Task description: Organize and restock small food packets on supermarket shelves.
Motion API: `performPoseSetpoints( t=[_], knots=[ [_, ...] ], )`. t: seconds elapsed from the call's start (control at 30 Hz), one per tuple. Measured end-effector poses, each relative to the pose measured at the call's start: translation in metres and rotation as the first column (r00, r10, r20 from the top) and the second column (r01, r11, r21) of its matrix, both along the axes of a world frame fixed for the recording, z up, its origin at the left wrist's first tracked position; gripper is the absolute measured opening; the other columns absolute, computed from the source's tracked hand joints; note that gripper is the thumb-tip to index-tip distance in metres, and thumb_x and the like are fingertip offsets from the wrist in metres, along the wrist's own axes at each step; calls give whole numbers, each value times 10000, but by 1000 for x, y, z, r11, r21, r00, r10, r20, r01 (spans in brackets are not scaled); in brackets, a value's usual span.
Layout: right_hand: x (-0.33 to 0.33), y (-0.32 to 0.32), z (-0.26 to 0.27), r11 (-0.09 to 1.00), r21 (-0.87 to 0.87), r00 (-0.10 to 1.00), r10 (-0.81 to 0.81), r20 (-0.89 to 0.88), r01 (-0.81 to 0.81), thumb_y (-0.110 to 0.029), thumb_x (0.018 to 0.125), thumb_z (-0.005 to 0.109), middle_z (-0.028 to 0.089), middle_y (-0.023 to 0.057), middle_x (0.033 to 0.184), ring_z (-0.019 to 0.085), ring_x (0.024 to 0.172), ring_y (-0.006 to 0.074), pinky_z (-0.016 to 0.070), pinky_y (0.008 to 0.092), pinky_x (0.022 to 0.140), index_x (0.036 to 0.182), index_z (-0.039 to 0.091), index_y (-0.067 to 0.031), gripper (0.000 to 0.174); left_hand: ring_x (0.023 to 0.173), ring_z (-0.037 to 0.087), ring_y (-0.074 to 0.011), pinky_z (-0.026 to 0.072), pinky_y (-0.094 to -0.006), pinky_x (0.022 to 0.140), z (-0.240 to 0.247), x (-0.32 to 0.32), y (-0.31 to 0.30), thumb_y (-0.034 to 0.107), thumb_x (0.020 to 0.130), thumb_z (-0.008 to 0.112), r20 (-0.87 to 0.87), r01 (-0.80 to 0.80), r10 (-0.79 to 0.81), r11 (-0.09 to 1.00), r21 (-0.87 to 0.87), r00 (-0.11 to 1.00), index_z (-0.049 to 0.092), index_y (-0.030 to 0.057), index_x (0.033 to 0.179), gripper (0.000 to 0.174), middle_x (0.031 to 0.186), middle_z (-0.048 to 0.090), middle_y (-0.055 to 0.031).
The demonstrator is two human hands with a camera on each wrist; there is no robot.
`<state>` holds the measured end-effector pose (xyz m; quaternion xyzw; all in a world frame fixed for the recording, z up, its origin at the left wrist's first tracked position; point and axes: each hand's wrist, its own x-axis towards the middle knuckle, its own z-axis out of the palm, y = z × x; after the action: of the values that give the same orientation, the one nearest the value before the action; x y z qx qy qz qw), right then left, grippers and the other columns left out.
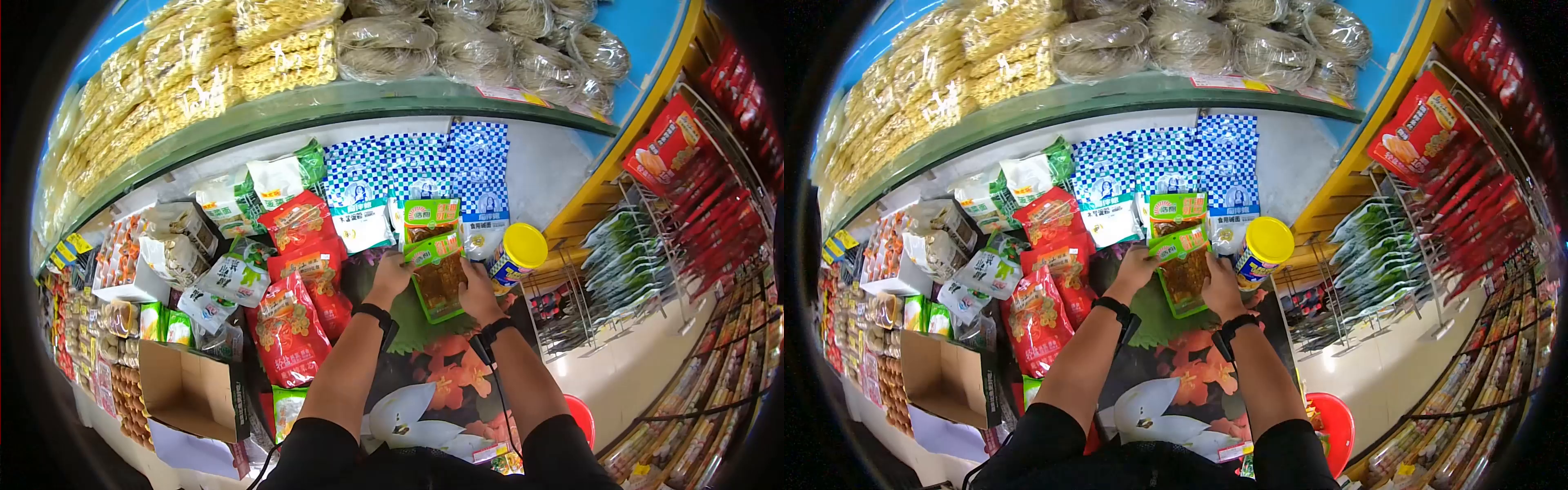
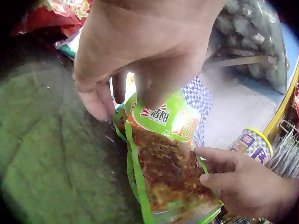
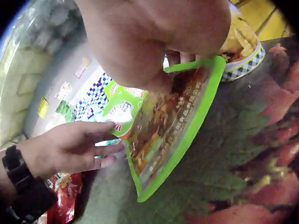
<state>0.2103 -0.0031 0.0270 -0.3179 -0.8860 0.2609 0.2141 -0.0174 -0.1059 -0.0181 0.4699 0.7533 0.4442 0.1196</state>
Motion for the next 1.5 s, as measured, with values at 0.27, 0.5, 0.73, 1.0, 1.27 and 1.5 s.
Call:
performPoseSetpoints(
  t=[0.27,0.5,0.73,1.0,1.27,1.5],
  knots=[
    [-17,-2,-17,995,77,998,-60,-5,60,41,805,616,458,285,1357,457,1261,473,413,492,1069,1467,406,12,694,958,645,-410,516,-475,818,23,0,7,166,866,704,-67,-79,83,996,50,994,727,-2,967,198,1014,691,-215],
    [-11,-41,6,954,264,988,118,97,-140,-54,788,708,333,197,1549,319,1425,459,337,552,1146,1524,405,-236,817,933,668,-378,540,-450,809,38,14,0,154,852,711,-112,-138,141,990,33,984,735,10,995,205,1059,697,-186],
    [-4,-56,0,963,231,960,75,268,-140,-288,890,662,294,138,1610,237,1488,434,269,678,1141,1498,443,-257,647,871,692,-296,555,-381,793,61,14,-2,169,823,736,39,-70,71,997,-18,997,739,54,1145,342,1122,696,-156],
    [11,-67,-6,941,292,944,73,322,-172,-301,905,625,294,116,1614,230,1494,419,276,688,1134,1493,454,-242,615,851,703,-283,549,-369,771,62,9,-2,156,848,713,35,-50,48,997,58,998,756,62,1106,278,1062,715,-153],
    [-4,-60,3,955,263,968,71,243,-136,-256,863,646,306,113,1595,267,1466,424,308,677,1120,1499,439,-234,669,793,714,-220,551,-309,749,70,11,16,-6,862,703,111,-147,127,970,192,986,767,21,1000,154,933,732,-130],
    [-38,-33,-2,962,251,963,37,269,-107,-258,846,653,246,86,1621,251,1471,426,328,671,1114,1518,403,-263,717,783,711,-236,556,-325,730,94,-13,35,-11,859,698,-38,-117,129,963,242,991,765,13,979,140,909,724,-130]
  ],
)
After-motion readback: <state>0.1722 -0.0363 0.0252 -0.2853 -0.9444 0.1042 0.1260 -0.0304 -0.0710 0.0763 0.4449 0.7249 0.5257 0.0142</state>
